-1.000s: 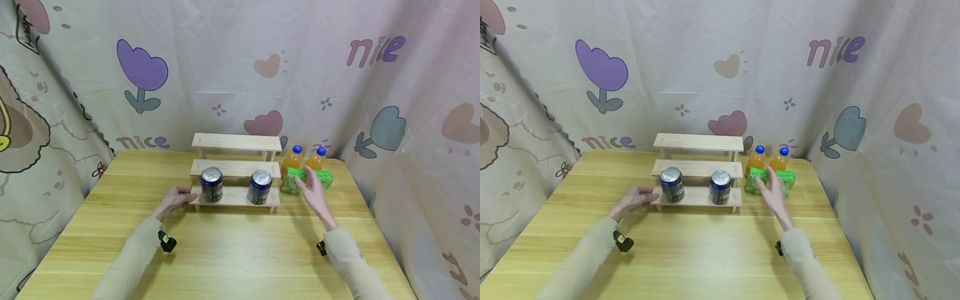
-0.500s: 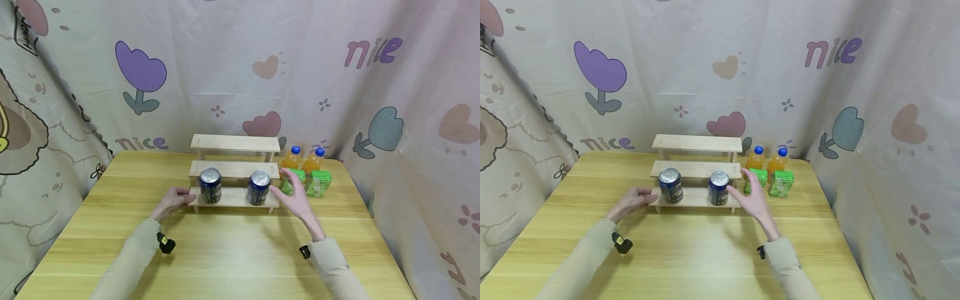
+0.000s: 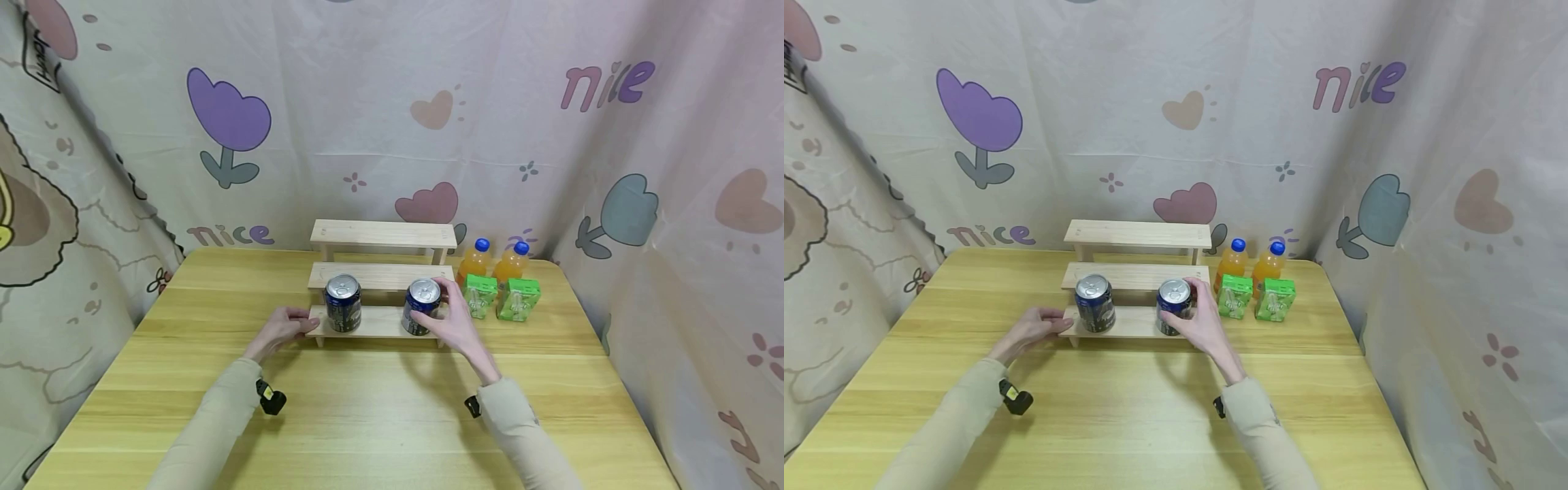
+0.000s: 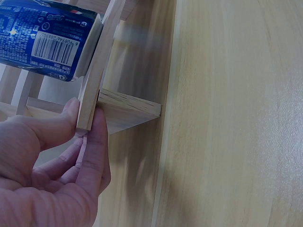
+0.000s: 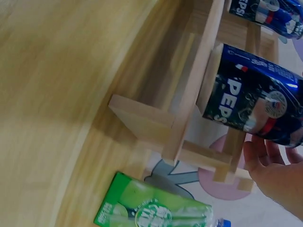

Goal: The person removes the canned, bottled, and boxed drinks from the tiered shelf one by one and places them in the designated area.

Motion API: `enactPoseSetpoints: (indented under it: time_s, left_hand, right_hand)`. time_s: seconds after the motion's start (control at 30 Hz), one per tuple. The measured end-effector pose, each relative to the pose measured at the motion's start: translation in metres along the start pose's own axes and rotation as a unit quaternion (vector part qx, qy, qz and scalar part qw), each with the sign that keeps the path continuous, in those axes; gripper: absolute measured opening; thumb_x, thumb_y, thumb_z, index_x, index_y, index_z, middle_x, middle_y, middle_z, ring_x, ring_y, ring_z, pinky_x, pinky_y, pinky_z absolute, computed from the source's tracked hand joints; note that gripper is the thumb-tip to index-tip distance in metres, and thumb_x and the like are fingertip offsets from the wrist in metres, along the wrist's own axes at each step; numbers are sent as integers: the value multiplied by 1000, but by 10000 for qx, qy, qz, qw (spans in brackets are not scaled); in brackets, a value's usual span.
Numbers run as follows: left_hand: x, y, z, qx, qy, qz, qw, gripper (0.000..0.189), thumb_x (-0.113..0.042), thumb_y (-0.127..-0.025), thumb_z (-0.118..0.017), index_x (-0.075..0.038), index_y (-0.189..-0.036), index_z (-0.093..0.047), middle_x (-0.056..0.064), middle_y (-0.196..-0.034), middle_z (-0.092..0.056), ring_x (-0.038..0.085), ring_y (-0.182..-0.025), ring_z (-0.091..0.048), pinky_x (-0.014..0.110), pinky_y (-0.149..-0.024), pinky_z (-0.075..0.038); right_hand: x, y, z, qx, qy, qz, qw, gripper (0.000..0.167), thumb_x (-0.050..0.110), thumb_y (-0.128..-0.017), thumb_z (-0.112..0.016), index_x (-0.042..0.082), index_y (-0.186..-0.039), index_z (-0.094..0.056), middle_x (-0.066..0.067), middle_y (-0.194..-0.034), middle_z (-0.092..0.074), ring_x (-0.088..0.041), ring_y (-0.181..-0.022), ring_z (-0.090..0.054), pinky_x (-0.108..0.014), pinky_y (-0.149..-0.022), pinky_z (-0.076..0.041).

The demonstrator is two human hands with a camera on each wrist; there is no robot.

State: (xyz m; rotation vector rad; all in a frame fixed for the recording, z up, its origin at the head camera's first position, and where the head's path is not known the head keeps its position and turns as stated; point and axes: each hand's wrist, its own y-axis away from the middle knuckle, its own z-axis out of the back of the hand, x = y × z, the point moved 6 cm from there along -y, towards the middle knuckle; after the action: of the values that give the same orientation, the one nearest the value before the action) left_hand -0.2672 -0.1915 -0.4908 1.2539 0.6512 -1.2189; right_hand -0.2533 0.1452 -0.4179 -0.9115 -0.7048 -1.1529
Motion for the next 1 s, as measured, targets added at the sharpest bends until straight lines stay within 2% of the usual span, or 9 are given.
enactPoseSetpoints:
  time_s: [0.1, 0.3, 0.4, 0.5, 0.63, 0.77, 1.0]
  left_hand:
    - [0, 0, 0, 42, -23, 2, 10000, 56, -9, -97, -65, 22, -137, -41, 28, -119, -64, 10, -85, -63, 26, -83, -61]
    - [1, -1, 1, 61, 16, 41, 10000, 52, -9, -97, -66, 20, -134, -46, 15, -107, -67, 10, -84, -63, 27, -85, -61]
    - [1, -2, 0, 100, 38, 20, 9999, 52, -9, -97, -65, 21, -134, -45, 12, -104, -66, 10, -83, -63, 26, -84, -61]
    - [1, -2, 0, 95, 85, 31, 9999, 53, -8, -97, -65, 21, -135, -44, 16, -108, -66, 10, -84, -63, 24, -82, -61]
    - [2, -2, 2, 71, 84, 45, 9999, 55, -9, -97, -65, 21, -137, -42, 27, -119, -63, 11, -87, -64, 22, -82, -61]
    - [2, -2, 2, 58, 16, 52, 10000, 57, -10, -97, -65, 21, -138, -41, 35, -130, -57, 13, -91, -65, 25, -84, -61]
    - [3, -3, 1, 48, -44, 89, 9999, 57, -12, -97, -66, 19, -139, -42, 34, -130, -58, 12, -91, -65, 26, -86, -61]
  right_hand:
    - [-2, -2, -2, -124, -95, 14, 9999, 77, 17, -76, -86, 4, -140, -45, -18, -135, -56, -35, -124, -55, -53, -110, -47]
    - [-2, -3, -3, -301, -324, 125, 9989, 75, 11, -74, -87, 3, -138, -49, -19, -132, -59, -35, -122, -57, -54, -112, -46]
    - [-2, -4, -3, -382, -379, 165, 9984, 73, 7, -73, -88, 3, -137, -51, -20, -130, -60, -34, -120, -57, -54, -112, -46]
    - [-3, -4, -3, -451, -459, 227, 9977, 74, 3, -72, -88, 1, -136, -52, -22, -130, -60, -36, -120, -57, -54, -112, -47]
    - [-1, -2, -3, -487, -598, 272, 9966, 74, -1, -70, -88, -1, -135, -53, -23, -132, -59, -38, -122, -56, -55, -112, -46]
    - [2, 0, 0, -507, -682, 209, 9962, 71, -2, -71, -87, -2, -134, -53, -22, -132, -60, -36, -121, -56, -51, -112, -46]
    - [6, 7, 16, -642, -912, 194, 9936, 73, 0, -70, -87, 1, -135, -54, -20, -131, -60, -32, -121, -57, -49, -113, -46]
